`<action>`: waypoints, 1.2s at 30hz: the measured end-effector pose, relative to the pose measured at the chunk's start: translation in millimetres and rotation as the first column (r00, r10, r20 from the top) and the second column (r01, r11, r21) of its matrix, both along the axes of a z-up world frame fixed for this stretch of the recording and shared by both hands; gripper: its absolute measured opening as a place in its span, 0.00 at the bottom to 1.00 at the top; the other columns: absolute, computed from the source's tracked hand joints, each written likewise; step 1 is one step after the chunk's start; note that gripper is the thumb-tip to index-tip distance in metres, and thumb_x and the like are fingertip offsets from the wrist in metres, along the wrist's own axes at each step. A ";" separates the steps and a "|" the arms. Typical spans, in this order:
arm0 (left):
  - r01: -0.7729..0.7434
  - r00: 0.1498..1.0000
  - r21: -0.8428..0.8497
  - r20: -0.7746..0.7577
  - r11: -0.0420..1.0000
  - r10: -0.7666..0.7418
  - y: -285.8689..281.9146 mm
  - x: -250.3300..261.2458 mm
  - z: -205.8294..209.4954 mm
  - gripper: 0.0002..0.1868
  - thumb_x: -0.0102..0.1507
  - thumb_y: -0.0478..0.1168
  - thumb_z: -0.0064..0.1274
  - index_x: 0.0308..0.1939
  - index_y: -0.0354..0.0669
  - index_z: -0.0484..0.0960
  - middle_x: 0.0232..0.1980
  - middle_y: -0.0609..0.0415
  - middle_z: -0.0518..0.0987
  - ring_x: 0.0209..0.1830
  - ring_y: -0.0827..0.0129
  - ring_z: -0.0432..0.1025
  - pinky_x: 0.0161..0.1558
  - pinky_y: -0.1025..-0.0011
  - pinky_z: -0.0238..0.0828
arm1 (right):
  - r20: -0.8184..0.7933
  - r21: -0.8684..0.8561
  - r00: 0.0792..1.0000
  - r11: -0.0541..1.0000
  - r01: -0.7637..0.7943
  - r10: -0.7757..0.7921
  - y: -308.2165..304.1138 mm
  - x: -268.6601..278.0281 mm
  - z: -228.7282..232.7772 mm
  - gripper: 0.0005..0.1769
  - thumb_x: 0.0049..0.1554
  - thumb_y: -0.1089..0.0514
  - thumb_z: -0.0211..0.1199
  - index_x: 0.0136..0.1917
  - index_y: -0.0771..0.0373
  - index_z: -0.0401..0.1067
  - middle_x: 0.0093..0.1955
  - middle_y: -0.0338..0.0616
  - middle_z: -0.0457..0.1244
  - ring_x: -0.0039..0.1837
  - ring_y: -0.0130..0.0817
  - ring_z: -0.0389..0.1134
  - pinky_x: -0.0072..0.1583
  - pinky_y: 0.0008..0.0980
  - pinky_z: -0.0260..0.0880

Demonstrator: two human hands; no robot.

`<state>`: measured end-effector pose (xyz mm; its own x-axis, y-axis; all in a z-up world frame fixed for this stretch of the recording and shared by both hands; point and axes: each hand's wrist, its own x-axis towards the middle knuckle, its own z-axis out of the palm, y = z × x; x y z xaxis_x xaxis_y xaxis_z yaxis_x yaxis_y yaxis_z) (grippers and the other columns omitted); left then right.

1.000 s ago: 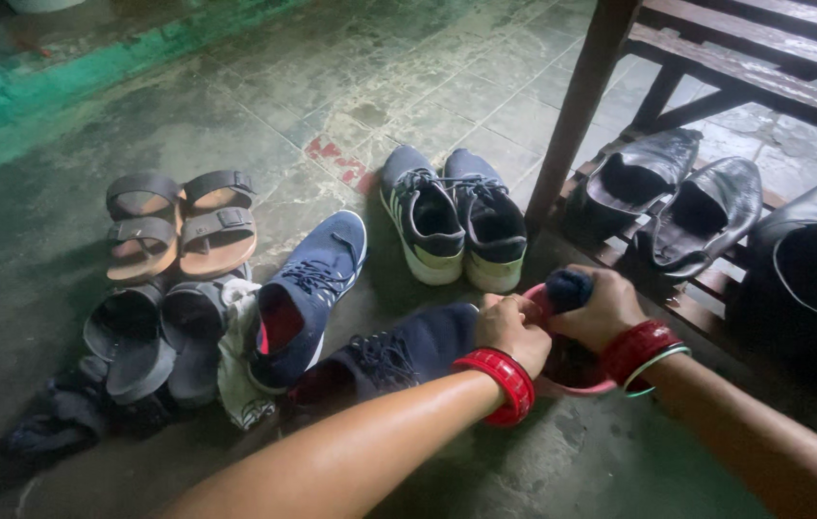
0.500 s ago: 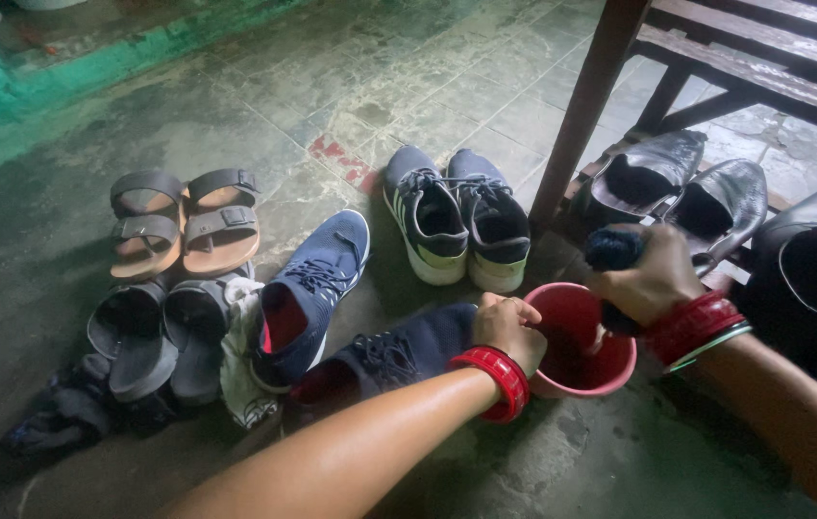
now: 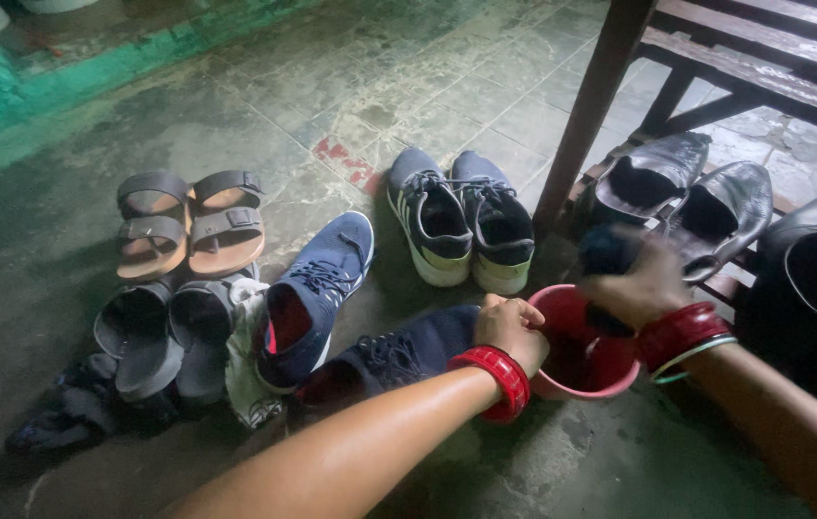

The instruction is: The person wipes a pair of blue sneakers with a cloth, dipping the cloth into a pink bucket of water as needed. After cleaning, the person places the sneakers on a wooden shoe rack.

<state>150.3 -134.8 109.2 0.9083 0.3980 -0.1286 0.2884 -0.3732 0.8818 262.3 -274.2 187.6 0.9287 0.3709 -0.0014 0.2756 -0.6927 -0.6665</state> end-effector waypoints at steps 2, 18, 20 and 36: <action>-0.038 0.999 -0.008 0.021 0.999 0.038 3.9 3.8 -6.1 0.09 0.53 0.31 0.56 0.36 0.45 0.85 0.50 0.46 0.76 0.48 0.58 0.76 0.56 0.67 0.73 | 0.005 -0.183 0.998 0.981 -0.061 0.063 -3.0 -0.2 -26.8 0.33 0.34 0.60 0.81 0.55 0.62 0.77 0.49 0.49 0.70 0.49 0.40 0.72 0.55 0.41 0.75; -0.451 0.882 0.461 0.100 0.764 0.461 249.5 -131.8 -28.3 0.24 0.45 0.53 0.73 0.32 0.41 0.80 0.38 0.46 0.79 0.41 0.54 0.76 0.47 0.60 0.73 | -0.675 0.021 0.722 0.973 0.228 -0.154 43.8 29.7 -18.2 0.29 0.45 0.53 0.74 0.60 0.61 0.76 0.53 0.52 0.70 0.48 0.42 0.73 0.53 0.40 0.76; -0.328 0.938 0.473 0.062 0.818 0.341 261.4 -131.1 -43.0 0.27 0.45 0.57 0.72 0.35 0.42 0.81 0.40 0.46 0.80 0.40 0.55 0.78 0.48 0.61 0.75 | -0.607 -0.061 0.793 0.998 0.005 -0.041 56.1 20.2 -9.1 0.33 0.45 0.50 0.76 0.64 0.51 0.76 0.57 0.43 0.69 0.52 0.37 0.75 0.54 0.37 0.76; -0.404 0.915 0.062 0.014 0.913 0.404 339.2 -87.1 -27.6 0.14 0.62 0.44 0.58 0.43 0.35 0.85 0.38 0.46 0.86 0.38 0.62 0.79 0.43 0.66 0.73 | -0.633 0.299 0.771 0.941 0.157 0.073 151.4 -30.4 12.3 0.37 0.43 0.50 0.75 0.64 0.61 0.71 0.50 0.46 0.70 0.45 0.35 0.71 0.43 0.32 0.71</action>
